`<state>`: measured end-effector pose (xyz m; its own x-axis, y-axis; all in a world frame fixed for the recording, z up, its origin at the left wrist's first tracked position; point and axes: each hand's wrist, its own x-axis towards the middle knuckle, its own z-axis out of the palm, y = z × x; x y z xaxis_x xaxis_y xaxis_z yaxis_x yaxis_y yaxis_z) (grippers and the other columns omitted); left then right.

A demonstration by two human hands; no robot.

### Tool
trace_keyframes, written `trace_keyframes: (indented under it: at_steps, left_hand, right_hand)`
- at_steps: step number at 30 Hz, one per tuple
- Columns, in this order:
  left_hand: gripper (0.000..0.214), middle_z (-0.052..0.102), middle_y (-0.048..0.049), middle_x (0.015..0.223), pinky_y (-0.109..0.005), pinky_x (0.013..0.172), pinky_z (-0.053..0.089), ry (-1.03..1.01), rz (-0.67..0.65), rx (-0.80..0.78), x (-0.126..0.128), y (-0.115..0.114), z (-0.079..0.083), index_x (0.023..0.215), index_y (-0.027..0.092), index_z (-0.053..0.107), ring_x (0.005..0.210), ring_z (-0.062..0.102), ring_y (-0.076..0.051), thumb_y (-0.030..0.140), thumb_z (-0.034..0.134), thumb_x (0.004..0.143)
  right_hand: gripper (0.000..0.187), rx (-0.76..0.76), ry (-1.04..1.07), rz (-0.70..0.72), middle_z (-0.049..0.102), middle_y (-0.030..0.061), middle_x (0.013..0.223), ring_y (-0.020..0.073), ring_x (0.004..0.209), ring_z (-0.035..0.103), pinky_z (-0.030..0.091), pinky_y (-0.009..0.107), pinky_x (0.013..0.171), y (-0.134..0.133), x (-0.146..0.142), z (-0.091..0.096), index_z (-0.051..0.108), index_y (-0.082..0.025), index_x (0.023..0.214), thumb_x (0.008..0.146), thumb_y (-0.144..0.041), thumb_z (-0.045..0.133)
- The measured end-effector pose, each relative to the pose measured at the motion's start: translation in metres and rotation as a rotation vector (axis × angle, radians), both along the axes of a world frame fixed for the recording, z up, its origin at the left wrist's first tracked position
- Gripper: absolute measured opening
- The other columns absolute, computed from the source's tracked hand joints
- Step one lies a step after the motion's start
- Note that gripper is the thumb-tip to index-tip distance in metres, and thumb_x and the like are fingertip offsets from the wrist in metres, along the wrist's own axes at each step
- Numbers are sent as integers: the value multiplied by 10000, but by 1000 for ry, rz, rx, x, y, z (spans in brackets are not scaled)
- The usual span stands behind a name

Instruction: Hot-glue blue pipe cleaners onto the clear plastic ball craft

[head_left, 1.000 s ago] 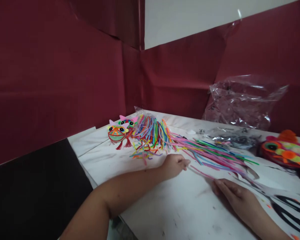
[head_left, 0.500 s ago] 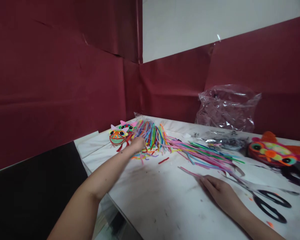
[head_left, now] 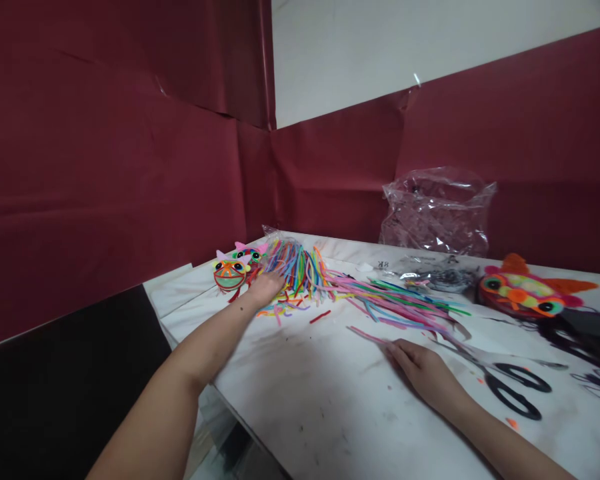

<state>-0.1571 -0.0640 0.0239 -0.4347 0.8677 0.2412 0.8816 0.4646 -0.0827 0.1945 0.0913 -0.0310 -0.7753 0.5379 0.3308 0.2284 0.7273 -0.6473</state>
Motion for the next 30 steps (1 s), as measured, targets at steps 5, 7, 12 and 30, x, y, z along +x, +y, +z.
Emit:
trace_keyframes:
  at_steps: [5,7,12,30]
  left_hand:
    - [284,598,-88,1162,-418,855,526,-90,56,-3,3,4,-8,1144,157,571,1000,605,-205,319,545,912]
    - [296,590,-92,1176,-420,856,526,-126,105,25,0,10,-7,1158,158,563,1007,602,-209,324,543,913]
    - [308,596,-88,1158,-408,829,537,-239,143,62,-1,22,-9,1161,151,559,982,611,-206,324,554,907]
    - [101,702,-41,856,-285,870,450,-300,-469,125,149,65,17,736,175,662,923,618,-191,164,589,804]
  right_hand:
    - [446,5,-15,28,653,42,606,217,589,580,442,318,597,-1,-1,1,548,-229,648,879,-533,318]
    - [446,10,-28,28,648,44,613,220,597,579,439,326,608,-1,-1,1,541,-229,650,881,-532,308]
    - [440,1,-51,27,638,44,629,221,616,575,437,328,621,0,-1,-1,515,-234,653,889,-530,291]
    - [442,273,182,-9,679,143,999,257,851,638,509,412,783,-1,-2,-7,525,-138,1246,907,-396,404]
